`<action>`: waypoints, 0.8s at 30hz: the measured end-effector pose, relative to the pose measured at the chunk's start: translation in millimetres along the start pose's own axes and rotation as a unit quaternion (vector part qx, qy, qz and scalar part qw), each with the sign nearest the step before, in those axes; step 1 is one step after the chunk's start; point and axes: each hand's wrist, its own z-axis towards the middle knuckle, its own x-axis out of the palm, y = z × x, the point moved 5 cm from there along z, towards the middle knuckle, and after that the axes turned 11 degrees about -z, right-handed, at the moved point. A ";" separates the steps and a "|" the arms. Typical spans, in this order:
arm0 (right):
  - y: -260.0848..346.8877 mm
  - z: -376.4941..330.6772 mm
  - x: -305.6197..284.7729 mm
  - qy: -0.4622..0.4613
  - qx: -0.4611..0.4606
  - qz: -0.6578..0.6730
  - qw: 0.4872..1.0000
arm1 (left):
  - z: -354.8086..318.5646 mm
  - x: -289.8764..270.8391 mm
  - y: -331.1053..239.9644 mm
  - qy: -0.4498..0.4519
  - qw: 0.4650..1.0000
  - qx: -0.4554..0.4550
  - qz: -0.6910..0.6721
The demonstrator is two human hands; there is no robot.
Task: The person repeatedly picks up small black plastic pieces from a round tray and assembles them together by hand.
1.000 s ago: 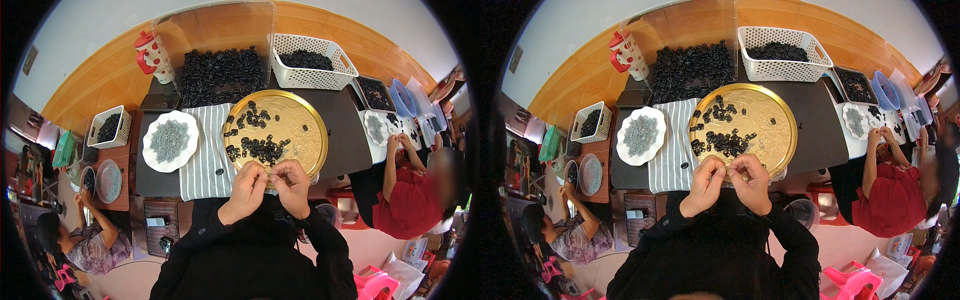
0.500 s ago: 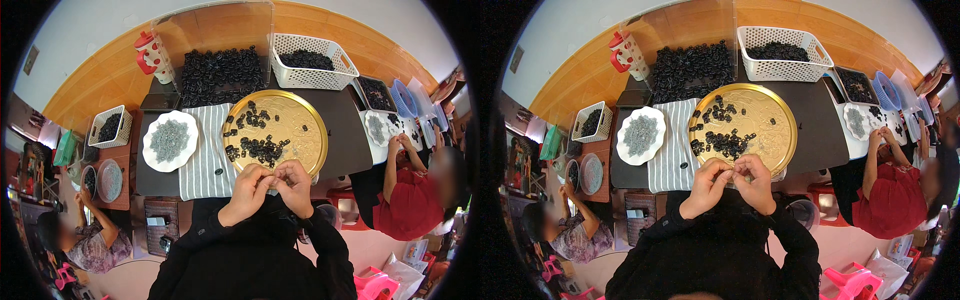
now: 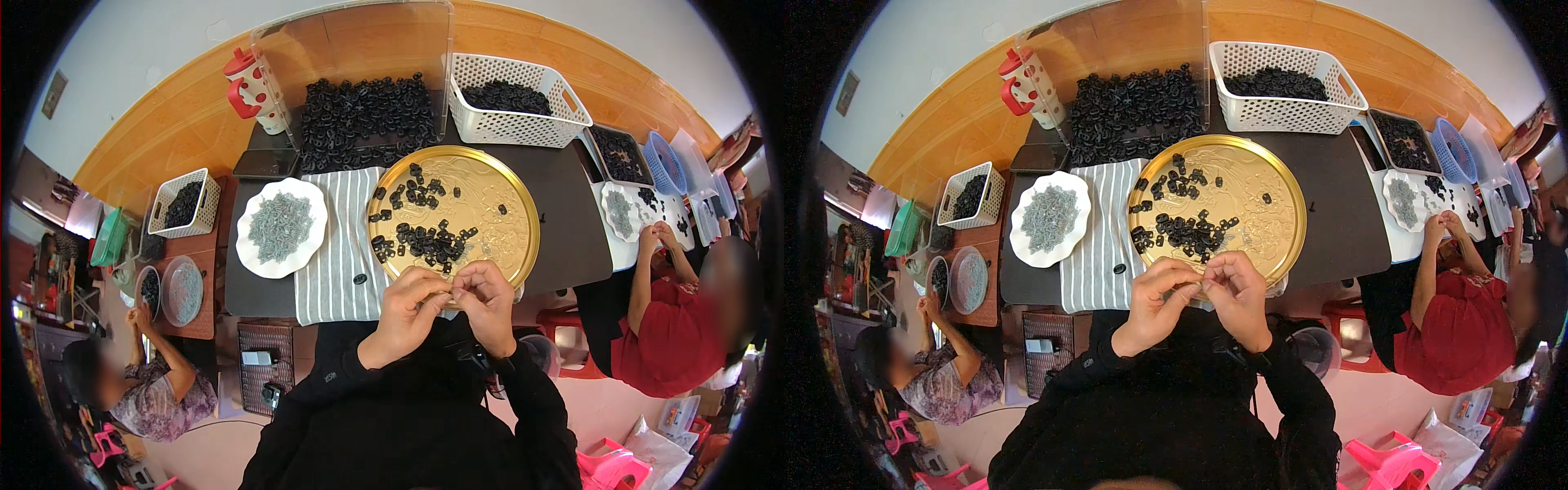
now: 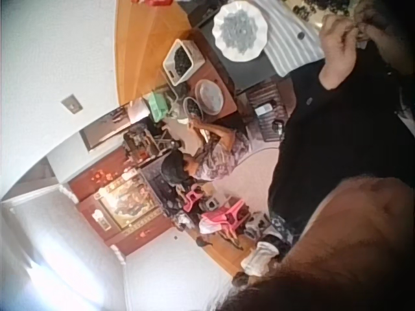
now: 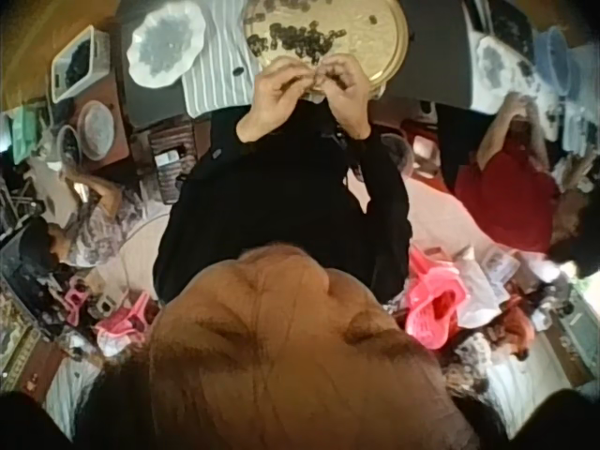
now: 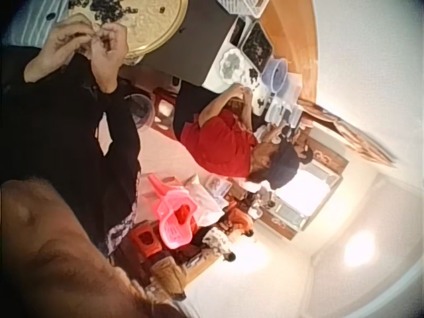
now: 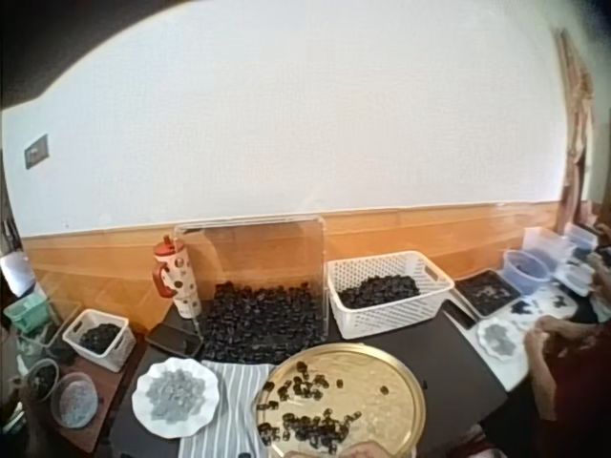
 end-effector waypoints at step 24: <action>32.6 -19.6 -1.2 -0.121 -0.269 -0.254 0.921 | 41.6 -28.8 10.4 0.035 0.877 -0.072 0.474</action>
